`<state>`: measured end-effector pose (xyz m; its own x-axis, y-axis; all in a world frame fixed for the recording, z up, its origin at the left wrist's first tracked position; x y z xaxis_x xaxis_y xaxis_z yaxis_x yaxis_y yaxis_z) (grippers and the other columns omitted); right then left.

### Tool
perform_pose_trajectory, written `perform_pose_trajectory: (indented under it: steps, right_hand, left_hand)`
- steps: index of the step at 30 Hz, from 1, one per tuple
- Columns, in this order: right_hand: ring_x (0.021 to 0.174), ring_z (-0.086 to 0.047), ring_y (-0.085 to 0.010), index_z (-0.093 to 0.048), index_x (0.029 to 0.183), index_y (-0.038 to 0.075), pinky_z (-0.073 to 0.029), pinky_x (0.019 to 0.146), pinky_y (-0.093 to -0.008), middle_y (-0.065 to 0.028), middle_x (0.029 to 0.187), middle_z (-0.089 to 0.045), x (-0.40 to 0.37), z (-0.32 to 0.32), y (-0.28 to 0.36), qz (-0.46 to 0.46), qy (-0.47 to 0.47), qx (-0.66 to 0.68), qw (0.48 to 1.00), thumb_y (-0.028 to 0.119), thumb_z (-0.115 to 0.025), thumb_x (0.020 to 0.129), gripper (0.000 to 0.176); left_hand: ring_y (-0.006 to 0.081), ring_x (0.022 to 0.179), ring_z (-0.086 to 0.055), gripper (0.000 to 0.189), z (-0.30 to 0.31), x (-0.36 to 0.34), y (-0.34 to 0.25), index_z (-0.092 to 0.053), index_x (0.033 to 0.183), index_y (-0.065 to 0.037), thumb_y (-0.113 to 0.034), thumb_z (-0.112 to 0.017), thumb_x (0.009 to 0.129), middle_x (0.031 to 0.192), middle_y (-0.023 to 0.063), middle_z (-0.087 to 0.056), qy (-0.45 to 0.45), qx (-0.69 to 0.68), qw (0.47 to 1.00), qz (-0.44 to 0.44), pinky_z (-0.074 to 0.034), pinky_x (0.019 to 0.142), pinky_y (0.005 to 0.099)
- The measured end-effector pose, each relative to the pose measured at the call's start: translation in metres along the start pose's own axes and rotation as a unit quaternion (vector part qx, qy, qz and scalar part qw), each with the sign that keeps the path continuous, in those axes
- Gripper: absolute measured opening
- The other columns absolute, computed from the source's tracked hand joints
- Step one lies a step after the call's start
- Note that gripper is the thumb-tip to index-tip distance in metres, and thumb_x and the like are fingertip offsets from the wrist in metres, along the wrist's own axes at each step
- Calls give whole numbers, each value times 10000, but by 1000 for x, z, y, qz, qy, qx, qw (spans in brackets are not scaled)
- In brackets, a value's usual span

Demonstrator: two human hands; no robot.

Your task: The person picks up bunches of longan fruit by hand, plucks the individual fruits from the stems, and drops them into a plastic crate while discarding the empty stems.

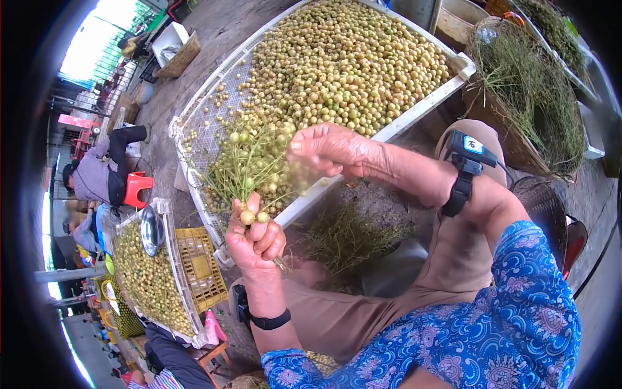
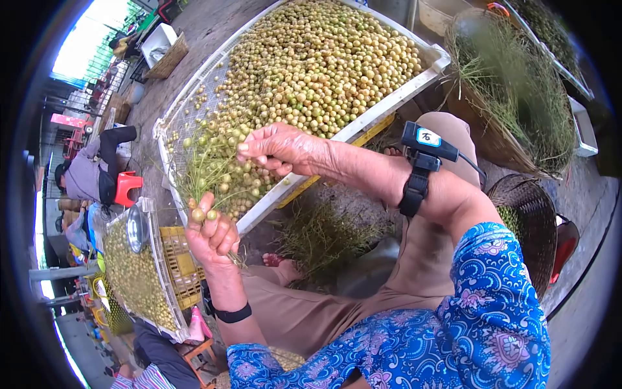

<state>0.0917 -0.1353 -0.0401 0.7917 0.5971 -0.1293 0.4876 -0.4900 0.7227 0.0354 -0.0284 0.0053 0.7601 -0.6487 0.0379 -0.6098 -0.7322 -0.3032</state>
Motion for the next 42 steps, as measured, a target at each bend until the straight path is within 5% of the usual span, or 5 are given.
perform_pose_trajectory:
  steps: [34, 38, 40, 41, 42]
  right_hand:
    - [414, -324, -37, -497, 819, 30, -219, 301, -155, 13, 608, -442, -17, -28, 10, -1, 131, 212, 968, 138, -542, 802, 118]
    - [435, -301, -25, -517, 845, 24, -216, 322, -139, 28, 619, -428, -16, -14, 36, 55, 86, 217, 971, 157, -525, 812, 137]
    - [430, -304, -28, -509, 819, 23, -217, 324, -141, 16, 617, -428, -23, -10, 57, 90, 108, 259, 955, 150, -525, 809, 128]
    - [428, -304, -29, -505, 806, 25, -215, 322, -143, 12, 614, -428, -35, -5, 67, 113, 115, 274, 948, 150, -527, 805, 127]
    - [428, -304, -29, -505, 806, 25, -215, 322, -143, 12, 614, -428, -60, 6, 77, 139, 73, 278, 948, 150, -527, 805, 127]
  left_hand:
    - [60, 310, -150, 247, 17, -5, -1, -474, 841, -125, -353, -385, 877, 407, -73, -173, -80, 132, 988, 26, -118, 261, 204]
    - [47, 325, -120, 395, 48, -33, -16, -487, 1077, -104, -410, -468, 828, 413, -81, -162, -398, 158, 901, -64, -108, 268, 203]
    - [36, 325, -133, 395, 54, -30, -31, -460, 1115, -86, -389, -415, 865, 427, -81, -160, -326, 188, 922, -89, -101, 258, 203]
    - [33, 323, -143, 352, 39, -12, -27, -465, 1113, -80, -338, -389, 886, 432, -83, -159, -38, 293, 954, 42, -105, 254, 197]
    - [31, 323, -152, 325, 44, -32, -40, -479, 1093, -65, -305, -383, 896, 434, -75, -155, -419, 288, 851, -134, -113, 249, 182]
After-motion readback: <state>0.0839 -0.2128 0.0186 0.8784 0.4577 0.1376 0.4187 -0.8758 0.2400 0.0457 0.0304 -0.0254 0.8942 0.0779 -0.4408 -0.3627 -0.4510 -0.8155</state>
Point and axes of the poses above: each hand's wrist, its own x-axis towards the middle knuckle, its own z-axis out of the back of the hand, y = z × x, the point moved 8 cm from there along x, towards the middle knuckle
